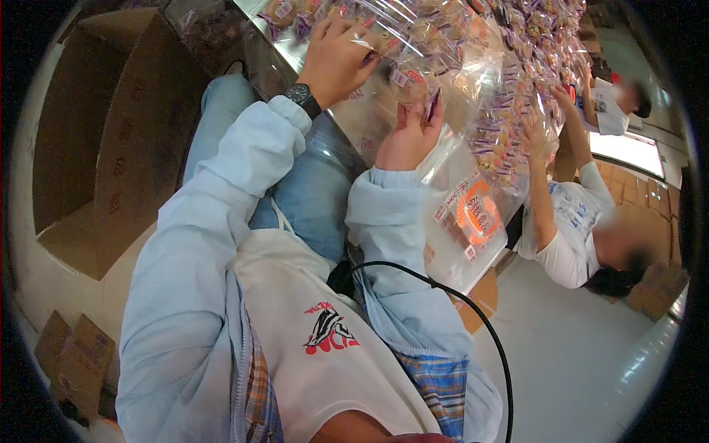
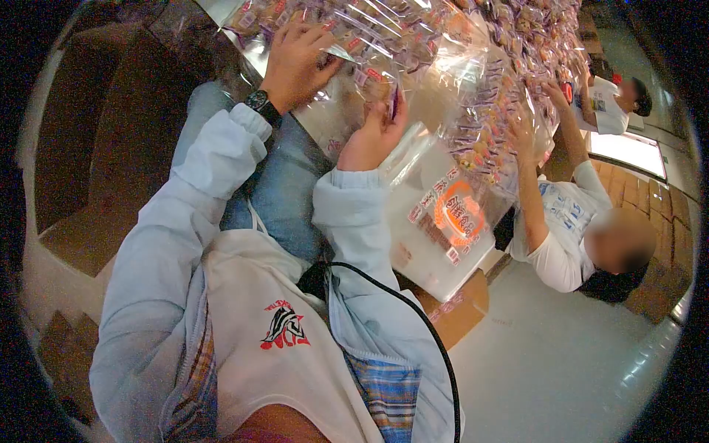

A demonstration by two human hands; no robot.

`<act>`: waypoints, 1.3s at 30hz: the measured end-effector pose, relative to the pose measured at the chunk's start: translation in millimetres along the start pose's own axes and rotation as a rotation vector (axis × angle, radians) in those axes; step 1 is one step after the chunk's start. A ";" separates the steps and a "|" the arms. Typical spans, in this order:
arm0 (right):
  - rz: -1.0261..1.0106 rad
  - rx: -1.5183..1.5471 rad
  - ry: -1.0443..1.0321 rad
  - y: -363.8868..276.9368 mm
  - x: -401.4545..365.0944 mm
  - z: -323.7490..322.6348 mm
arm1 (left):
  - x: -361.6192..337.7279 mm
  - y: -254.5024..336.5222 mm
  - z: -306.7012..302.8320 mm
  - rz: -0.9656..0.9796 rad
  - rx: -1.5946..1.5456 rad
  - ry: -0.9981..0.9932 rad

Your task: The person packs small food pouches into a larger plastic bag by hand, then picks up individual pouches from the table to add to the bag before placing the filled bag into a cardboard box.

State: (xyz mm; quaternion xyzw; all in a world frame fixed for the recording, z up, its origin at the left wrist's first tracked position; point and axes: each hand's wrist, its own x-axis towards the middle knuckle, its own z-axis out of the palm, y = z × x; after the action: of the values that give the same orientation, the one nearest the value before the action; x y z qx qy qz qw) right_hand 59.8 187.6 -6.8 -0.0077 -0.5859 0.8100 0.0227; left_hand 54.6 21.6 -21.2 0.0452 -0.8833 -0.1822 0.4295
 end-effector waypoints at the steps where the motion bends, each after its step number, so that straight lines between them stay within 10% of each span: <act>1: 0.023 0.018 0.015 -1.2 -4.6 -0.9 | -2.3 -0.3 1.8 -0.008 0.009 -0.013; 10: 0.038 0.100 0.303 12.2 6.2 35.1 | -6.2 3.3 3.3 -0.052 -0.033 -0.113; 17: -0.107 -0.030 0.011 33.9 25.9 39.0 | -9.6 -0.5 2.6 0.031 -0.117 -0.173; 23: -0.244 -0.638 -0.135 54.7 45.8 17.3 | -20.6 0.3 3.5 0.084 -0.116 -0.222; 26: -0.633 -0.971 -0.197 40.2 46.9 19.3 | -25.6 -1.5 10.9 0.086 -0.030 -0.300; 35: -0.379 -1.164 -0.284 15.6 63.9 17.9 | -9.9 4.4 -16.1 0.110 0.125 -0.510; 39: -0.524 -1.323 -0.178 14.7 56.3 20.6 | -14.7 -3.5 -4.3 0.266 0.035 -0.184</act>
State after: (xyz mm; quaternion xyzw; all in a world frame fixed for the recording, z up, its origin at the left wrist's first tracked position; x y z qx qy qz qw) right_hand 2.4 166.0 -13.5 0.1871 -0.9364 0.2505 0.1594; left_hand 67.0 20.6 -31.0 -0.0817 -0.9202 -0.1115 0.3662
